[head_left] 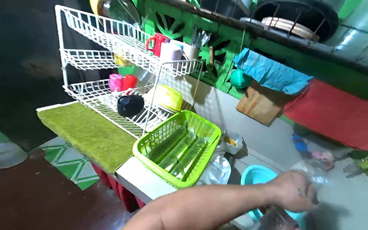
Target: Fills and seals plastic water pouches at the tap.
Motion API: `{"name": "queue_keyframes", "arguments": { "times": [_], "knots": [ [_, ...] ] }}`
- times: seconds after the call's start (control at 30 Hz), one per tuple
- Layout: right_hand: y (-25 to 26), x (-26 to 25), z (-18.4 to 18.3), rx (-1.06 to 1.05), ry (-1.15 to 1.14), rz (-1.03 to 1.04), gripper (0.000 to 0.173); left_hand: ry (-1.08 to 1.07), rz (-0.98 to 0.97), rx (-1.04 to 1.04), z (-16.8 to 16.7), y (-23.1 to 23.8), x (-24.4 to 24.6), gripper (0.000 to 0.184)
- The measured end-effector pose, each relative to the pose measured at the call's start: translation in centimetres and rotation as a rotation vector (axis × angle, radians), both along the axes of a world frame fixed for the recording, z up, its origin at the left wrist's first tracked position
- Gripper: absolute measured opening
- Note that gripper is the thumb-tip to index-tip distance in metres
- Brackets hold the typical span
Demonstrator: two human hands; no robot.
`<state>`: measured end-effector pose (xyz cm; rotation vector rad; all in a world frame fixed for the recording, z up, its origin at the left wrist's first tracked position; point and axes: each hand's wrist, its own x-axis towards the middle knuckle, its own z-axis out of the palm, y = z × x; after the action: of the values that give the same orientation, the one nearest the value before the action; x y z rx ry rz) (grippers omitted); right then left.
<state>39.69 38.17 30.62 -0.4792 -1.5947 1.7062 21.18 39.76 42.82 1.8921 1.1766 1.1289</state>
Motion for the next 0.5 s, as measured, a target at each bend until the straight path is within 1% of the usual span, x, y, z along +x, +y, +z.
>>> {"name": "queue_keyframes", "arguments": {
  "times": [0.1,0.13,0.23,0.27,0.33,0.37,0.43,0.5],
  "knots": [
    [-1.2,-0.6,-0.5,0.095,-0.090,-0.209,0.060,0.098,-0.034,-0.085,0.7,-0.8,-0.2,0.035],
    [-1.6,-0.8,-0.6,0.109,-0.105,-0.235,0.060,0.116,-0.037,-0.096,0.9,-1.1,-0.2,0.036],
    [-1.5,0.0,-0.7,0.076,-0.073,-0.144,0.064,0.097,-0.046,-0.057,0.9,-1.5,-0.4,0.035],
    [-1.7,0.1,-0.6,0.086,-0.109,-0.181,0.064,0.101,-0.057,-0.041,0.7,-1.5,-0.5,0.034],
    [-2.6,-0.8,-0.7,0.143,-0.226,-0.360,0.065,0.141,-0.083,-0.033,0.3,-1.5,-0.3,0.035],
    [-2.9,-1.0,-1.0,0.143,-0.226,-0.401,0.065,0.161,-0.091,-0.031,0.2,-1.6,-0.1,0.035],
    [-2.7,-0.5,-1.6,0.086,-0.124,-0.321,0.063,0.128,-0.105,-0.027,-0.1,-1.6,0.0,0.034],
    [-2.7,-0.5,-1.8,0.092,-0.126,-0.280,0.060,0.114,-0.107,-0.030,-0.3,-1.6,-0.2,0.034]
  ]
}}
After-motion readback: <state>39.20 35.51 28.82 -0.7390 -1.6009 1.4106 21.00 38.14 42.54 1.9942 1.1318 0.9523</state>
